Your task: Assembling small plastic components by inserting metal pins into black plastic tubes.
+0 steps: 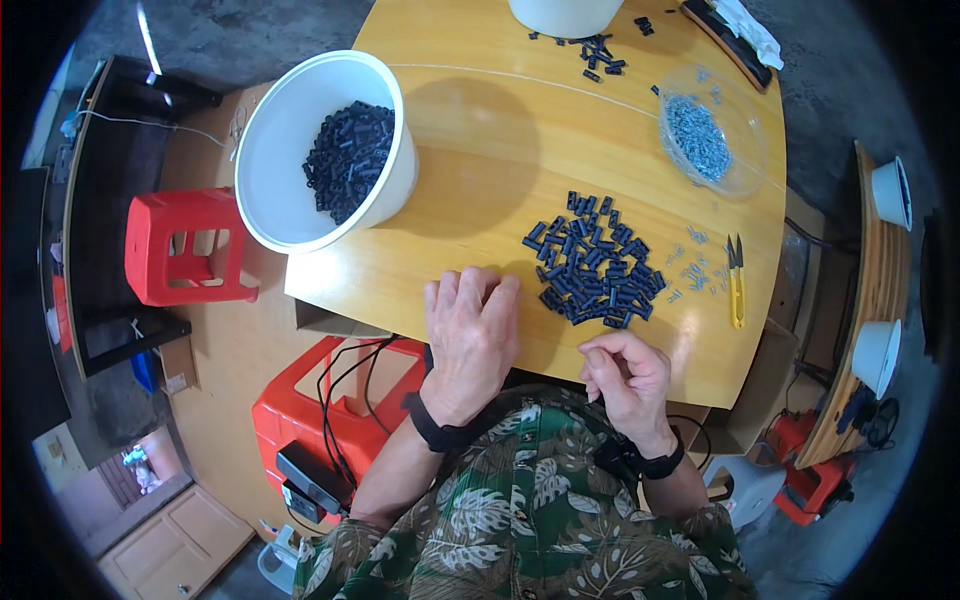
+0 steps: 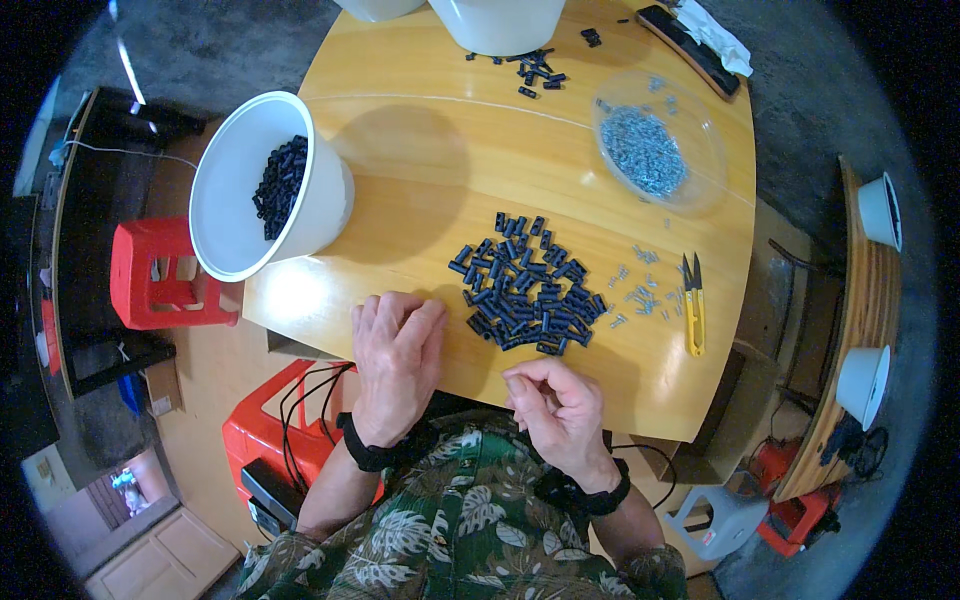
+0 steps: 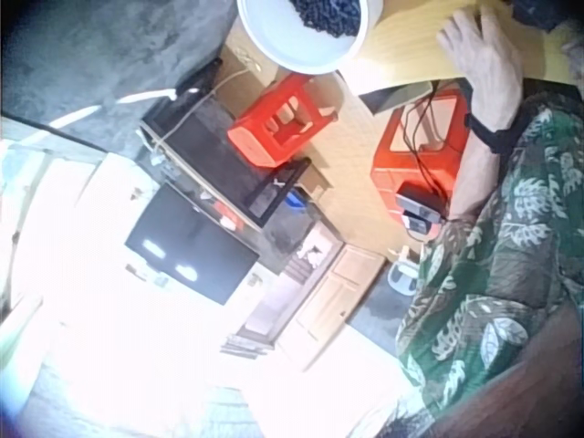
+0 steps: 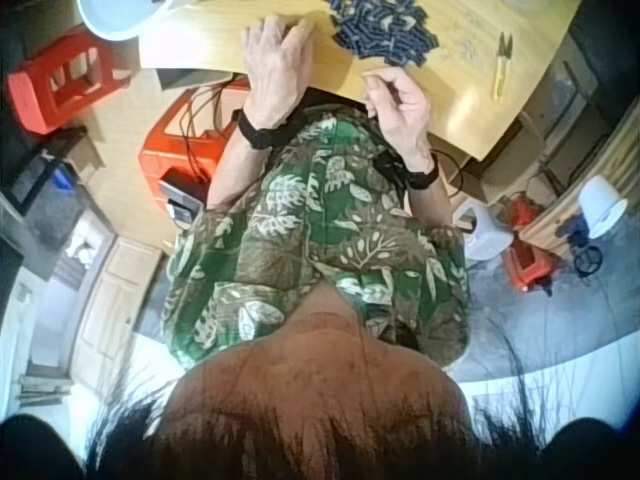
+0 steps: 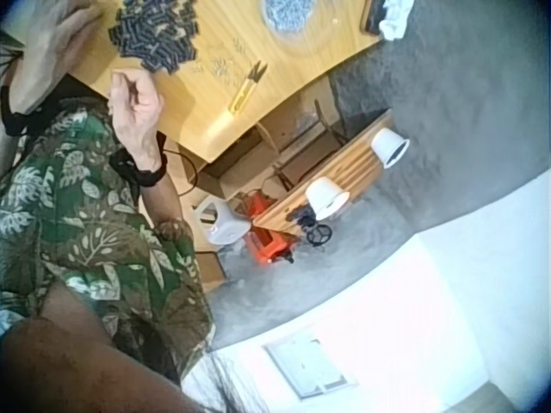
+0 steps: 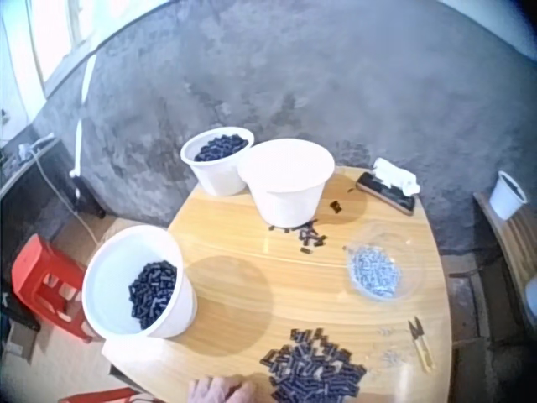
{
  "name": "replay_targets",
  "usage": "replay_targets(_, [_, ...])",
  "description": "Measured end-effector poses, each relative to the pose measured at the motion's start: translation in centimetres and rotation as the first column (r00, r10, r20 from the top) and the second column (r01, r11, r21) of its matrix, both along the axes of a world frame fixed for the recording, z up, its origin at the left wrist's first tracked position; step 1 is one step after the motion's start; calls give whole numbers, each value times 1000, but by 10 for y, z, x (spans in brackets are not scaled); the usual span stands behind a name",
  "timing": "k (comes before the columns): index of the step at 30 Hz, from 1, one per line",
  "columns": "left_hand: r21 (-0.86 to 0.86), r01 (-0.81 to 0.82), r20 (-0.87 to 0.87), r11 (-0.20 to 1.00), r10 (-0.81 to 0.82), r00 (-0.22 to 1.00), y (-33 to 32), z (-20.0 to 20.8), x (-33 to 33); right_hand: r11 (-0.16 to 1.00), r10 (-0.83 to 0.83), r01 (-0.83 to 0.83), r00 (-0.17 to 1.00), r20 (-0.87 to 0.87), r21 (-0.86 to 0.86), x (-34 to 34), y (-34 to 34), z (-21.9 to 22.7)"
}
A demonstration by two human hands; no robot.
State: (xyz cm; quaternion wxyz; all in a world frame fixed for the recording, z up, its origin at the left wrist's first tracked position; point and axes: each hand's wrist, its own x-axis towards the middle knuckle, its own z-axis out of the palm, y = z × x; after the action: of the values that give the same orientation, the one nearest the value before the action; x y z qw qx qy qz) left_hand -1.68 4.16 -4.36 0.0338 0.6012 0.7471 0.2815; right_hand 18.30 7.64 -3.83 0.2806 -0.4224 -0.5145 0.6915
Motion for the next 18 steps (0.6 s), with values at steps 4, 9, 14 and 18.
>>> replay_targets(4, [28, 61, -65, 998, -59, 996, -8, -8, -2, 1000, 9, -9, 1000, 12, 20, -1, -1, 2])
replay_targets(9, [78, 7, 660, 997, -57, 749, -33, 5, 7, 1000, 8, -9, 999, -50, -10, 1, -3, 4])
replay_targets(14, [108, 15, 991, 994, -106, -86, -53, 15, 16, 983, 81, -83, 997, 18, 163, -6, -2, 33])
replay_targets(18, [194, 93, 973, 977, -180, -143, -59, 16, 13, 945, 111, -96, 993, -29, 314, -10, -2, 35])
